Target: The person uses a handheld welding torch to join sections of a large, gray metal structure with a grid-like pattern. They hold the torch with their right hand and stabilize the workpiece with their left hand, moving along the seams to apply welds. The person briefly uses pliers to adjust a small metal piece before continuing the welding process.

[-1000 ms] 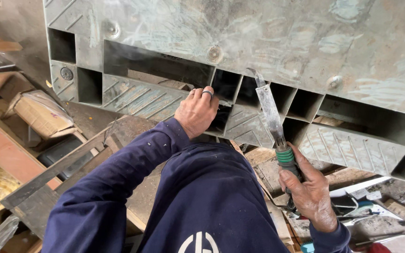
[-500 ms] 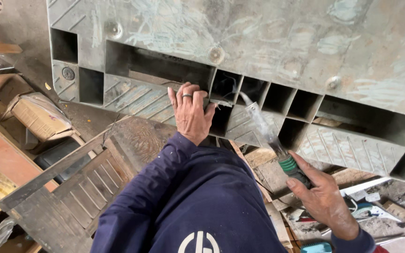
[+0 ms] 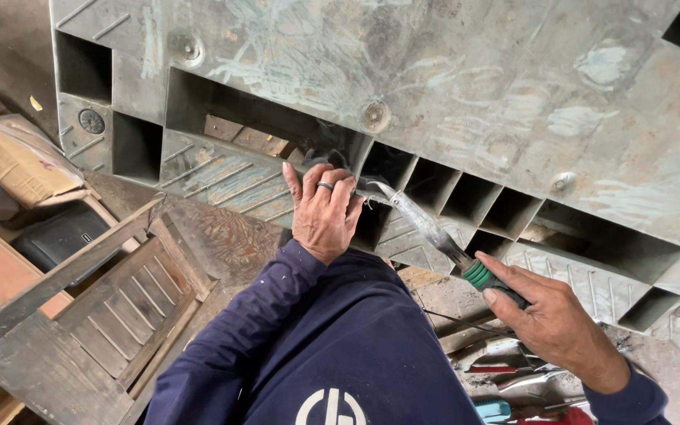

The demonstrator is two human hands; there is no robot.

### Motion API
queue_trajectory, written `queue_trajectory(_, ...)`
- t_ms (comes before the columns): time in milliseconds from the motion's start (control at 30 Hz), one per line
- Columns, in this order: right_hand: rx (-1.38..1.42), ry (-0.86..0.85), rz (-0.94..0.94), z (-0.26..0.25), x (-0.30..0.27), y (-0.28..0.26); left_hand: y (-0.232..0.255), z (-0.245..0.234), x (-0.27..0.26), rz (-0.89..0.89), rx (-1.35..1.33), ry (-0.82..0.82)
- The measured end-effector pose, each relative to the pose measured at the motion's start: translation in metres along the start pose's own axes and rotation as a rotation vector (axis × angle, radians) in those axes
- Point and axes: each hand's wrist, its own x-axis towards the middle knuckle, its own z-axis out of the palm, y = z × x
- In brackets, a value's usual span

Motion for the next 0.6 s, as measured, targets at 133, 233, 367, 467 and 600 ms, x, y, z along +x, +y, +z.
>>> queue_trajectory(133,0.012,-0.037,0.083,-0.008,0.011,-0.005,-0.002,0.0,0.003,-0.001,-0.01,-0.019)
queue_trajectory(233,-0.009,-0.065,0.121,-0.014,0.014,-0.007,-0.003,0.002,0.003,-0.003,-0.001,-0.029)
queue_trajectory(367,-0.025,-0.084,0.078,-0.018,0.019,-0.008,-0.004,0.003,0.003,-0.001,0.001,-0.031)
queue_trajectory(467,-0.044,-0.089,0.062,-0.019,0.022,-0.007,-0.005,0.003,0.003,0.004,-0.003,-0.026)
queue_trajectory(600,-0.103,-0.085,-0.042,-0.021,0.026,-0.002,-0.006,0.003,0.004,0.014,-0.006,-0.024)
